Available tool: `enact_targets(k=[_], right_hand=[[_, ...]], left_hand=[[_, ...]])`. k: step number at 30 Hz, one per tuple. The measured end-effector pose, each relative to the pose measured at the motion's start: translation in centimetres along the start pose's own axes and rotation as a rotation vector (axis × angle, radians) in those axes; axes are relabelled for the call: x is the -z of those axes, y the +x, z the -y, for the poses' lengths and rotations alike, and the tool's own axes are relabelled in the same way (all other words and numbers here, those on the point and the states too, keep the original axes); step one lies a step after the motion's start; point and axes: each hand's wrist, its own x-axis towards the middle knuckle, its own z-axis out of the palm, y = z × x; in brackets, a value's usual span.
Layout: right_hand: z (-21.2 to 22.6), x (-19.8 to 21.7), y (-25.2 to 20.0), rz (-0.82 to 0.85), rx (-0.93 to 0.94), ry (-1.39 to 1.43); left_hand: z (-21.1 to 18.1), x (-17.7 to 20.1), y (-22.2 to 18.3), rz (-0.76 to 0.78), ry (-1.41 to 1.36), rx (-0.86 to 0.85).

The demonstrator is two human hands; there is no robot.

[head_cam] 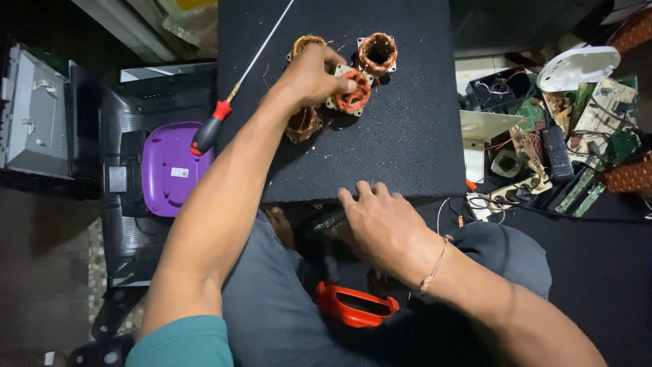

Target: Repairing and connecting wires on copper coil assemblies for electronic devices.

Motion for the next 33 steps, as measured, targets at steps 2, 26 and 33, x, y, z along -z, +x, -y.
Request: enact_targets(k=[2,26,33], right_hand=[[-0.3,0.1,-0.1,-0.031,0.009,-0.002],[6.3,-1.5,3.7,0.089,0.161,-0.181],[7.4,-0.5,5.8,-0.015,0.184,-0.213]], left_hand=[[0.9,-0.5,1.5,-0.033,0.062,-0.091],[3.1,4.0,-7.3,0.156,0.564,0.108],[3.6,3.2,-6.7,0.033,0.547,-0.006]])
